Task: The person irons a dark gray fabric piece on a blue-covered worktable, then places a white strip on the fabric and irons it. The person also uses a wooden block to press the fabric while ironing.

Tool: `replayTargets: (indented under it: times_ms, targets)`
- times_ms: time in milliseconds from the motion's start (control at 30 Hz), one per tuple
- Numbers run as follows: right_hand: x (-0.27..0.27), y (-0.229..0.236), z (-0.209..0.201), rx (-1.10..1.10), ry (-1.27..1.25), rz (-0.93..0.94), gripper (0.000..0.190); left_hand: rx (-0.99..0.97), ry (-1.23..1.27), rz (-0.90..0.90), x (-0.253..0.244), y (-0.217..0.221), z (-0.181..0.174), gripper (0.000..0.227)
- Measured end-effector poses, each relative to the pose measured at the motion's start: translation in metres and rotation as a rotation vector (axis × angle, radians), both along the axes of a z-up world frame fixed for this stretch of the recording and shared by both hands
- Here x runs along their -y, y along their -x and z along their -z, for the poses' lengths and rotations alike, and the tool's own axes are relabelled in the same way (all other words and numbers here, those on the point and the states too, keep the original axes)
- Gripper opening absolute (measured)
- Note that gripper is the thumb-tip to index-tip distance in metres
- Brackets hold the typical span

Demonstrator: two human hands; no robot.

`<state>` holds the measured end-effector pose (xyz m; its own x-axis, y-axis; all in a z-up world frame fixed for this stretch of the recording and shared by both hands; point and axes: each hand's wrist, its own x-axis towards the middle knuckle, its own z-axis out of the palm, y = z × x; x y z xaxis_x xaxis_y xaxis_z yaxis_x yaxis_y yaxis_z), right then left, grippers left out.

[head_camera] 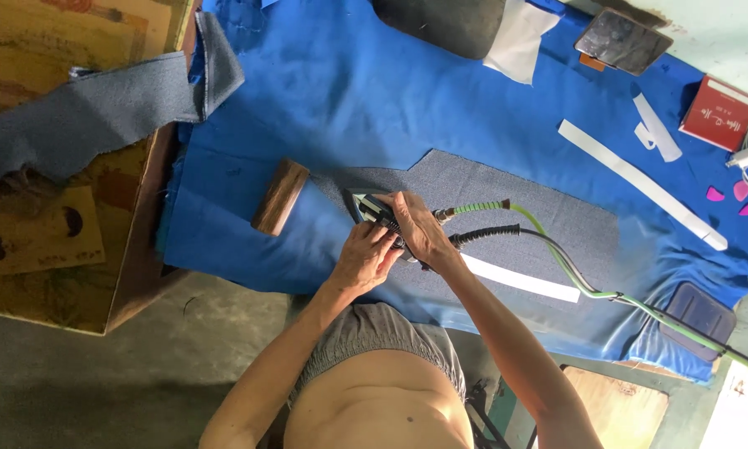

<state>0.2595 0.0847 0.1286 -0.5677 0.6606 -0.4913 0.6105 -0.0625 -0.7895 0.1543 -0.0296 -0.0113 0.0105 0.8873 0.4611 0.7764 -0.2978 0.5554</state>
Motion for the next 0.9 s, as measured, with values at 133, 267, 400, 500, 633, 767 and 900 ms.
replayTargets:
  times_ms: [133, 267, 400, 500, 633, 767, 900]
  targets:
    - [-0.001, -0.002, 0.010, 0.004, 0.023, 0.027, 0.069, -0.018, 0.013, 0.022, -0.001, 0.002, 0.001, 0.029]
    - [0.000, -0.002, 0.006, -0.016, -0.002, 0.018, 0.068, -0.019, -0.013, 0.024, 0.001, 0.003, 0.016, 0.029]
    - [0.002, -0.008, 0.032, 0.000, -0.067, 0.007, 0.064, 0.021, -0.014, -0.041, 0.002, 0.030, -0.021, 0.044]
    - [0.005, -0.004, 0.038, 0.072, -0.163, -0.054, 0.067, 0.001, 0.003, -0.146, 0.001, 0.073, -0.033, 0.022]
    - [0.006, 0.010, 0.016, 0.335, -0.193, -0.107, 0.054, -0.277, 0.009, -0.482, -0.005, 0.126, -0.015, 0.037]
    - [0.007, 0.007, 0.034, 0.377, -0.180, -0.045, 0.050, -0.351, 0.185, -0.532, -0.011, 0.141, 0.005, 0.077]
    - [0.005, 0.012, 0.041, 0.400, -0.132, -0.004, 0.048, -0.542, 0.145, -0.558, -0.016, 0.141, 0.002, 0.064]
